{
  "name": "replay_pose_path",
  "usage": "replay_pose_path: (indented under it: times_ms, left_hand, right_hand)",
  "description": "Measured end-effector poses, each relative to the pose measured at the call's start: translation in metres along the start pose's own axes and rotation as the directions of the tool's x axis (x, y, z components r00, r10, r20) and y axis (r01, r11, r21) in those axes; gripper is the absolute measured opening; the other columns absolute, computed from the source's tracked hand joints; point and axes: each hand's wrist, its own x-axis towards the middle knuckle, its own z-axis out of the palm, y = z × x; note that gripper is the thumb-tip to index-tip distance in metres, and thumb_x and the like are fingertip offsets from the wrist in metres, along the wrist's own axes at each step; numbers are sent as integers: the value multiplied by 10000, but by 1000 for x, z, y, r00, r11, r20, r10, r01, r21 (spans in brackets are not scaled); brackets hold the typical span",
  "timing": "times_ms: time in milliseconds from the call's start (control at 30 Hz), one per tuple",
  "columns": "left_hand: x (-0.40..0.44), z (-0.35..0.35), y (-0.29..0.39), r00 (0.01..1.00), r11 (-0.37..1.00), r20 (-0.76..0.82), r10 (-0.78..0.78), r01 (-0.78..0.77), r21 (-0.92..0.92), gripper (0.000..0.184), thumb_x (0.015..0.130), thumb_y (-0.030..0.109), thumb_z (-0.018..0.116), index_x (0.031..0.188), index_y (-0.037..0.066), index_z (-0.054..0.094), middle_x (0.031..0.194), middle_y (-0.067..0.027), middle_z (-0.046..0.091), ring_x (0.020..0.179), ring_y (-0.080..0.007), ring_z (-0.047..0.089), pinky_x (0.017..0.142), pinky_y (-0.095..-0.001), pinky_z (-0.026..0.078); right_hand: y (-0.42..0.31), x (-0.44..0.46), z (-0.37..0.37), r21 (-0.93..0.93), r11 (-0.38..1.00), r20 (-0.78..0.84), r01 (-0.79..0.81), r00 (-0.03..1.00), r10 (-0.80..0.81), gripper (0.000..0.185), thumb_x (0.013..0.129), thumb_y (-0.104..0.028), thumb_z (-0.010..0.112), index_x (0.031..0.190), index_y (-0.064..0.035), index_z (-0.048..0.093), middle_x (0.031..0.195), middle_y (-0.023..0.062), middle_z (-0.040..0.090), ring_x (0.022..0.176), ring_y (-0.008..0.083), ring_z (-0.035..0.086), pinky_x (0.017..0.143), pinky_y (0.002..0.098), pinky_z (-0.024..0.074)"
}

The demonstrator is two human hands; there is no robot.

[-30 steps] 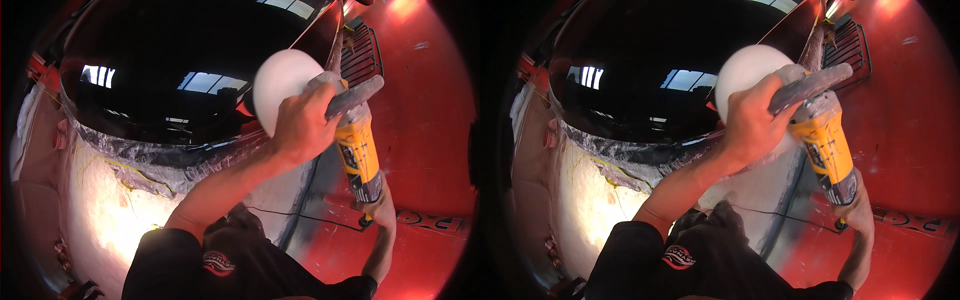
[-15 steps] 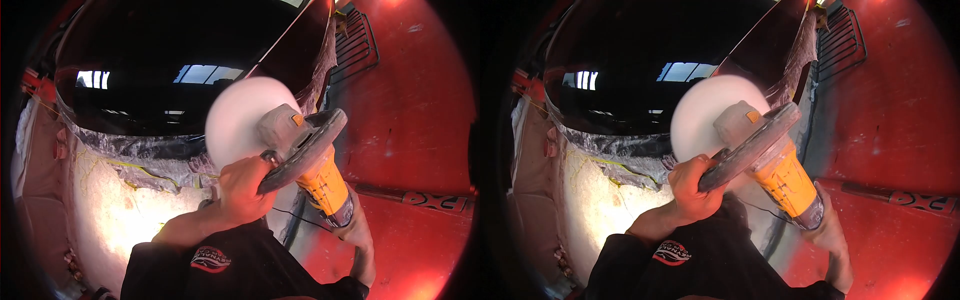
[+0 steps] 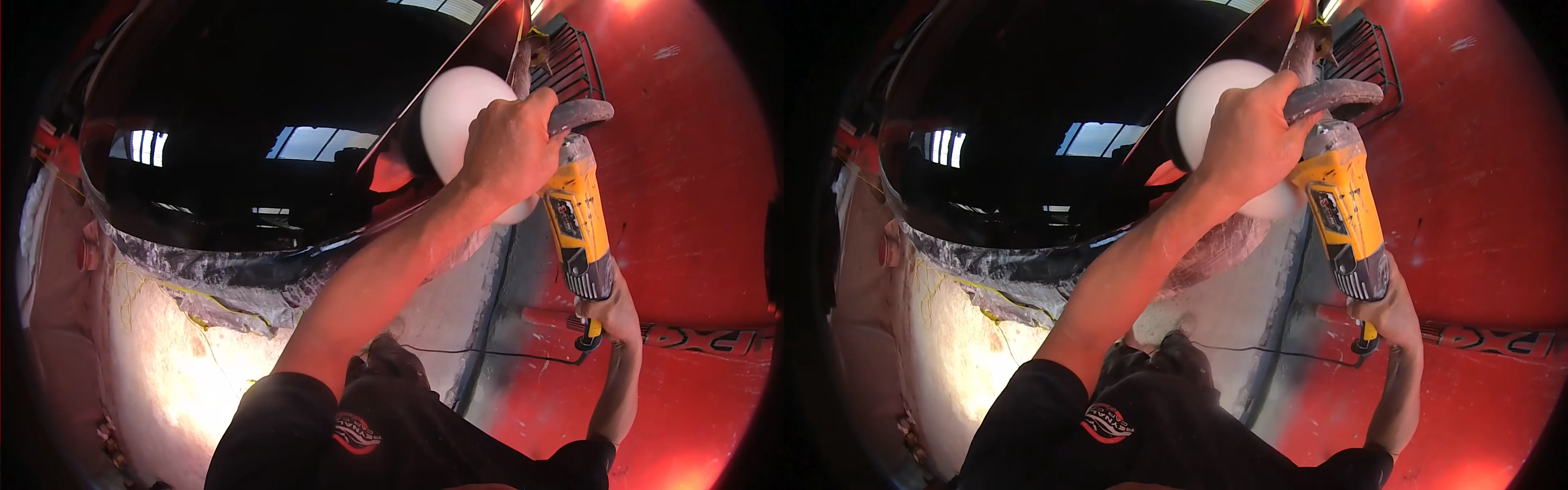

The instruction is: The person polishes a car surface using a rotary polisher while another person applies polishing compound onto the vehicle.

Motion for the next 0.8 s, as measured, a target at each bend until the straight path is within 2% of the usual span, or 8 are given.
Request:
replay_pose_path:
  times_ms: [67, 167, 233, 333, 500, 567, 767, 800]
  left_hand:
    - [-1, 3, 1, 1000, 999, 10, -13, 13, 33, 199, 845, 86, 783, 924, -8, 626, 751, -219, 671, 734, -419, 690, 605, -439, 518]
    - [-38, -15, 24, 1000, 1000, 20, 11, -11, 26, 215, 828, 41, 784, 934, 0, 601, 784, -209, 682, 741, -420, 697, 611, -441, 532]
    - [-68, -29, 34, 994, 999, 109, 5, -9, 38, 320, 785, 53, 774, 988, 36, 527, 858, -171, 686, 782, -412, 689, 645, -506, 538]
    - [-82, -36, 43, 988, 998, 142, -60, 54, 45, 342, 772, 42, 783, 978, 39, 511, 834, -161, 667, 763, -412, 681, 656, -504, 538]
    - [-27, -8, 21, 999, 999, 19, 42, -43, 31, 196, 831, 25, 776, 908, 2, 598, 778, -211, 676, 745, -444, 682, 606, -440, 527]
    - [-3, 5, 6, 998, 998, -12, 54, -53, 45, 188, 840, 46, 778, 892, -5, 605, 765, -217, 673, 737, -442, 682, 598, -439, 520]
    - [-13, -3, 9, 995, 995, -61, 82, -78, 61, 170, 845, 62, 781, 893, 3, 629, 775, -205, 691, 710, -415, 700, 603, -410, 533]
    - [-31, -13, 16, 997, 995, -6, 78, -78, 68, 199, 816, 45, 766, 903, 23, 589, 759, -190, 656, 702, -418, 676, 601, -449, 525]
  right_hand:
    - [1, 0, 0, -2, 1000, -5, -20, 1000, 20, 712, 624, 26, 711, 1311, -4, 524, 1010, 29, 622, 770, 131, 602, 705, 286, 529]
    - [6, -19, 3, 41, 999, 68, -2, 998, -1, 797, 615, 35, 711, 1379, -2, 488, 1099, 50, 629, 922, 149, 635, 814, 292, 537]
    - [28, -32, -1, 58, 997, 153, -57, 987, 48, 963, 555, 81, 730, 1467, 2, 431, 1250, 38, 597, 1209, 141, 544, 1016, 306, 450]
    - [41, -37, -1, 48, 998, 161, -39, 986, 31, 973, 543, 84, 741, 1464, 0, 438, 1250, 37, 600, 1176, 138, 561, 1006, 299, 455]
    - [15, -5, -7, 0, 1000, 77, 14, 997, -14, 855, 588, 78, 727, 1404, -4, 484, 1176, 30, 617, 1066, 127, 580, 970, 291, 472]
    - [0, 10, -5, 80, 997, 33, -1, 999, -2, 774, 589, 76, 714, 1333, -8, 518, 1056, 10, 617, 986, 109, 575, 835, 282, 515]
    - [17, 13, -9, 81, 996, 76, -48, 996, 42, 884, 580, 85, 731, 1419, -15, 473, 1180, 32, 614, 1099, 135, 578, 994, 295, 461]
    - [26, 3, -2, 111, 993, 94, -36, 995, 25, 918, 578, 81, 739, 1445, -16, 456, 1221, 39, 609, 1142, 143, 573, 1028, 298, 440]
